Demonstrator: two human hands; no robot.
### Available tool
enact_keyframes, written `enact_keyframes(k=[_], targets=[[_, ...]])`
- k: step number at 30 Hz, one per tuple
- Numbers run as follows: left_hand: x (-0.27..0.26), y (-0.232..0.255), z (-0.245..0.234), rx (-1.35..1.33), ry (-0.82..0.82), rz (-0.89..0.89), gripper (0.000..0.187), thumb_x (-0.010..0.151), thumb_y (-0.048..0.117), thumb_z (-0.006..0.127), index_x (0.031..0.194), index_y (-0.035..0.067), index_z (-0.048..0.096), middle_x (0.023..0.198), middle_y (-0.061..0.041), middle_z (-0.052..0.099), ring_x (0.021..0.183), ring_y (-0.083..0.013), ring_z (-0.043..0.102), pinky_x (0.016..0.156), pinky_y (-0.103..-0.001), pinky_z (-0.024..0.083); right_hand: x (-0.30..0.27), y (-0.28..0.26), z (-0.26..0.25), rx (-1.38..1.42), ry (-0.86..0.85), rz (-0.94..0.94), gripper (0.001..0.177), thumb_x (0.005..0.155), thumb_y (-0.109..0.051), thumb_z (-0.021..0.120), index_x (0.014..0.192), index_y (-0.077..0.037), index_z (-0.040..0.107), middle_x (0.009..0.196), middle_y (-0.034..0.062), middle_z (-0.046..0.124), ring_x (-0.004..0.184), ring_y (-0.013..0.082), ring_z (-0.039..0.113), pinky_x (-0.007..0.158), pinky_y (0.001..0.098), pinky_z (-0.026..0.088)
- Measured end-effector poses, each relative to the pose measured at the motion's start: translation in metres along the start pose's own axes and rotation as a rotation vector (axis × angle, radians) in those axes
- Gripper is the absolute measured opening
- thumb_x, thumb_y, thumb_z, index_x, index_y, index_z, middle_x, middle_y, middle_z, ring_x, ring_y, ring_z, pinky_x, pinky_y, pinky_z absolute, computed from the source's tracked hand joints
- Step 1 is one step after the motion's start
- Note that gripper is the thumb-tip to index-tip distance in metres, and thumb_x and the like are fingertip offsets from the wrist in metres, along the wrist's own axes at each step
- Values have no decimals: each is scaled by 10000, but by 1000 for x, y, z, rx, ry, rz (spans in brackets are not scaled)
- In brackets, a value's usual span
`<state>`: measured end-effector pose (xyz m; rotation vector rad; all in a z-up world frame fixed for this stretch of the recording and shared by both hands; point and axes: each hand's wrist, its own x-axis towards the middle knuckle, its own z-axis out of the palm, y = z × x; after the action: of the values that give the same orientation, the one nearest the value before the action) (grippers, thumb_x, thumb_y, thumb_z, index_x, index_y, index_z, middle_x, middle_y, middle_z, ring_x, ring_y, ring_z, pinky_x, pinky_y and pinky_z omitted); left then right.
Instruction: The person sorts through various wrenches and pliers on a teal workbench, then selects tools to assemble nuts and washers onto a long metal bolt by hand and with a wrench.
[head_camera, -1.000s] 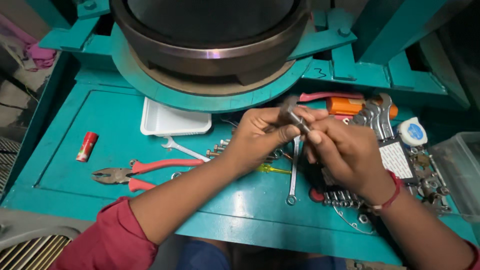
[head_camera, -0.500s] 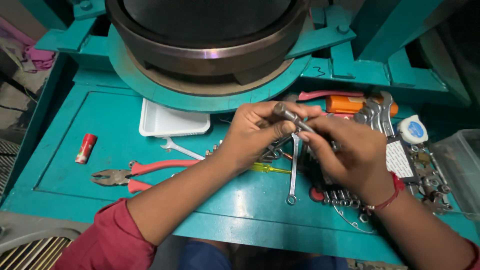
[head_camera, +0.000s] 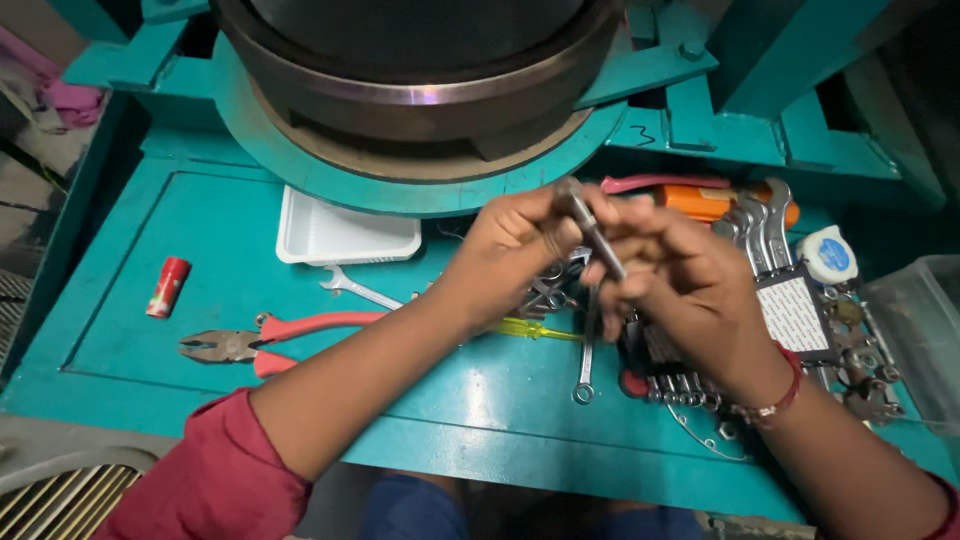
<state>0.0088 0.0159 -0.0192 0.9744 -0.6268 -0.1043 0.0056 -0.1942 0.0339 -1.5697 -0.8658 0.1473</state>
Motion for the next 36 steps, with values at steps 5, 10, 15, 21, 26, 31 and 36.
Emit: enact_keyframes(k=[5,10,15,21,26,31,36], targets=[[3,1,1,-9,-4,25,302,1116,279,615,1299,39,625,1425,-186,633,1366,-240,629,1228,-413,491,2,-9,3,-764,206,-194,317,890,-80,820,1149,12,662,986,116,753,872,164,766,756,264,618],[2,6,6,-146,5,-80,312,1080,268,604,1266,18,591,1446,-205,626,1109,-278,670,995,-469,539,1,2,-7,-112,101,109,197,1003,-100,632,1139,42,653,929,91,739,800,143,740,731,255,612],[-1,5,6,-129,-39,-72,379,1132,300,569,1380,14,588,1312,-183,654,1199,-256,673,1103,-430,534,-3,14,-12,381,-49,290,307,1116,-200,504,1096,77,635,809,86,686,676,160,689,641,302,593],[2,-8,-2,28,59,-10,297,1143,229,588,1304,-18,624,1273,-176,672,1241,-237,647,1170,-404,502,11,-3,0,68,83,186,412,911,-170,683,1277,-5,588,921,67,693,804,106,680,720,246,576],[4,-2,0,98,38,21,274,1122,171,555,1331,2,609,1438,-151,646,1364,-213,614,1229,-376,471,12,-10,4,-703,202,58,230,872,-113,798,1042,4,698,847,79,760,711,111,726,636,250,555],[10,7,14,215,81,48,285,1120,138,529,1344,-20,606,1413,-145,649,1325,-200,620,1198,-354,476,13,-7,-5,-484,140,-27,196,986,-53,606,1152,17,684,877,61,750,755,86,727,675,231,565],[17,-2,37,179,265,-20,316,1112,147,512,1344,-42,615,1288,-168,667,1093,-174,643,1034,-342,524,13,14,-20,-216,152,164,195,1065,-95,517,1112,-4,683,847,33,703,683,82,585,625,234,483]])
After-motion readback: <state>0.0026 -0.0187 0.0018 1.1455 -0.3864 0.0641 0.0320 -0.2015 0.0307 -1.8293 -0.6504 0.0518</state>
